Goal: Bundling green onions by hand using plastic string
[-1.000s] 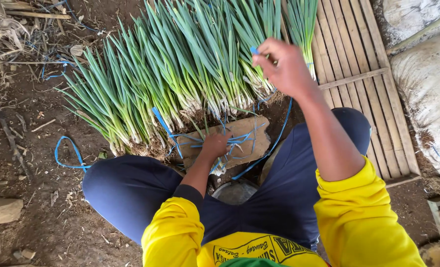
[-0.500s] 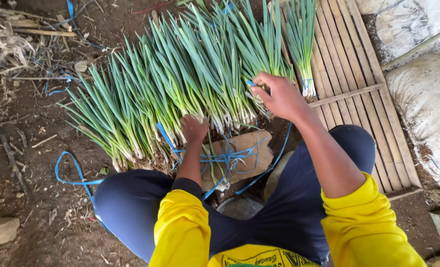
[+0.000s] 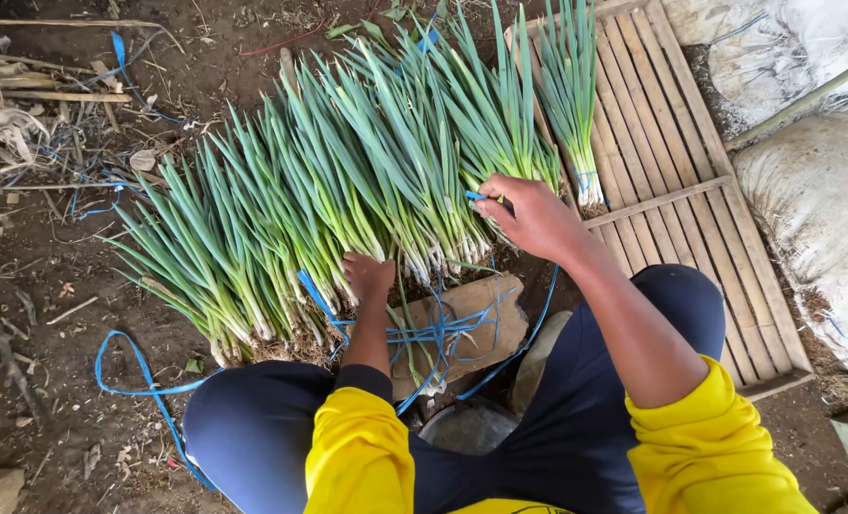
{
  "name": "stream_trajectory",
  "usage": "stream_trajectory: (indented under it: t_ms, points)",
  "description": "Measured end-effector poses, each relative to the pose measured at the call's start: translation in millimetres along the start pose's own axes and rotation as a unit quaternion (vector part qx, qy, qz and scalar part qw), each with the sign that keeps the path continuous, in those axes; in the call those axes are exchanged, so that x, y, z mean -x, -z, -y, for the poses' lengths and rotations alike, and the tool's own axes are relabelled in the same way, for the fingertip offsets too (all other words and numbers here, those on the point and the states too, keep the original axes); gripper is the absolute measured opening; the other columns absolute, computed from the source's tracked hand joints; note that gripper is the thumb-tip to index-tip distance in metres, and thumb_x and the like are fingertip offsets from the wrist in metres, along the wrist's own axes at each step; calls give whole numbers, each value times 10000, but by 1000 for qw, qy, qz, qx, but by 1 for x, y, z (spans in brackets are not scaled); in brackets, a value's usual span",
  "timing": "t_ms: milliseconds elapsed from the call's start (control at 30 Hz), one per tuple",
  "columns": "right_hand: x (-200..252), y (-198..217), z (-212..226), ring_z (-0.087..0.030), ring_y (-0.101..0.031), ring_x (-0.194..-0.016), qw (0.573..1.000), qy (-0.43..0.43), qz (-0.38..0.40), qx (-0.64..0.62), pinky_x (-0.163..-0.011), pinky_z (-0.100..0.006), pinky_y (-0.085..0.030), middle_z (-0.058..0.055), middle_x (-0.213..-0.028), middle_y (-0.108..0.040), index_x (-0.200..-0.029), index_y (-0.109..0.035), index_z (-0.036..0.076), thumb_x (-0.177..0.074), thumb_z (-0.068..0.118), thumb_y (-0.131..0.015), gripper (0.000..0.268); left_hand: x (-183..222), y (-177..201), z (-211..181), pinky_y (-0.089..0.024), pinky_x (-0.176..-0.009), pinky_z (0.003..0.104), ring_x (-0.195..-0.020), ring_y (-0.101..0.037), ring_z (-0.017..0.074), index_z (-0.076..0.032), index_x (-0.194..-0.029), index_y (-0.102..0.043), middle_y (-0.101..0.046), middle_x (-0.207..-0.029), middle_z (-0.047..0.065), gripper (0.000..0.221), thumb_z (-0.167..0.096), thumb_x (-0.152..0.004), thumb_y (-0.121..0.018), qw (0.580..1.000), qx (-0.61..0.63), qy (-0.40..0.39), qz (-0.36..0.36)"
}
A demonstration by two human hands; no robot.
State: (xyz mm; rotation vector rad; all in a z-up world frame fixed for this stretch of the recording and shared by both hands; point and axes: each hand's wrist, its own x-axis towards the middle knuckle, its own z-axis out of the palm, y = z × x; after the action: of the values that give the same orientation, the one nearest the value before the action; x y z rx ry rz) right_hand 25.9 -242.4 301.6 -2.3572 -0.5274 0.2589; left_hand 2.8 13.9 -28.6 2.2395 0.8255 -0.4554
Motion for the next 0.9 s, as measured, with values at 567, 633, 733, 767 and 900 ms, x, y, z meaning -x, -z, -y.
stream_trajectory:
  t_ms: [567, 633, 733, 767, 900]
  points:
    - [8, 6, 16, -398, -735, -1027, 999, 43, 4, 8, -974, -542, -548, -221, -984, -755, -1106, -664, -27, -1035, 29, -603, 109, -4, 73, 36, -340, -864, 480, -965, -426, 290, -51, -1109, -307, -365, -1031, 192, 546, -405, -852, -634, 775, 613, 129, 84]
    - [10, 7, 19, -396, -736, -1028, 999, 40, 7, 9, -979, -544, -547, -222, -988, -757, -1108, -663, -27, -1039, 31, -598, 112, 14, 85, 24, -408, -1095, 502, -1309, -495, 386, 76, -1547, -269, -402, -1406, 358, 1005, -618, -947, -680, 796, 582, 124, 106]
    - [15, 8, 22, -370, -753, -957, 999, 34, 23, 8, -937, -512, -576, -193, -967, -759, -1115, -649, -10, -1028, 14, -595, 105, 7, 75, 28, -318, -1176, 567, -1461, -346, 463, -43, -1665, -100, -223, -1572, 355, 1129, -572, -940, -784, 845, 511, 114, 108]
    - [15, 7, 20, -375, -756, -921, 999, 32, 29, 8, -891, -508, -587, -195, -958, -759, -1110, -638, -8, -1029, 11, -593, 94, 5, 74, 30, -442, -1068, 519, -1282, -499, 416, -11, -1577, -231, -336, -1442, 331, 970, -503, -950, -784, 815, 557, 117, 111]
    - [11, -9, 6, -179, -629, -554, 995, -17, 101, 2, -575, -293, -552, -191, -972, -748, -1183, -639, 13, -1066, 100, -569, 162, 31, 91, 3, -630, -831, 433, -1004, -720, 338, 40, -1251, -523, -588, -1178, 252, 533, -317, -945, -773, 718, 676, 113, 120]
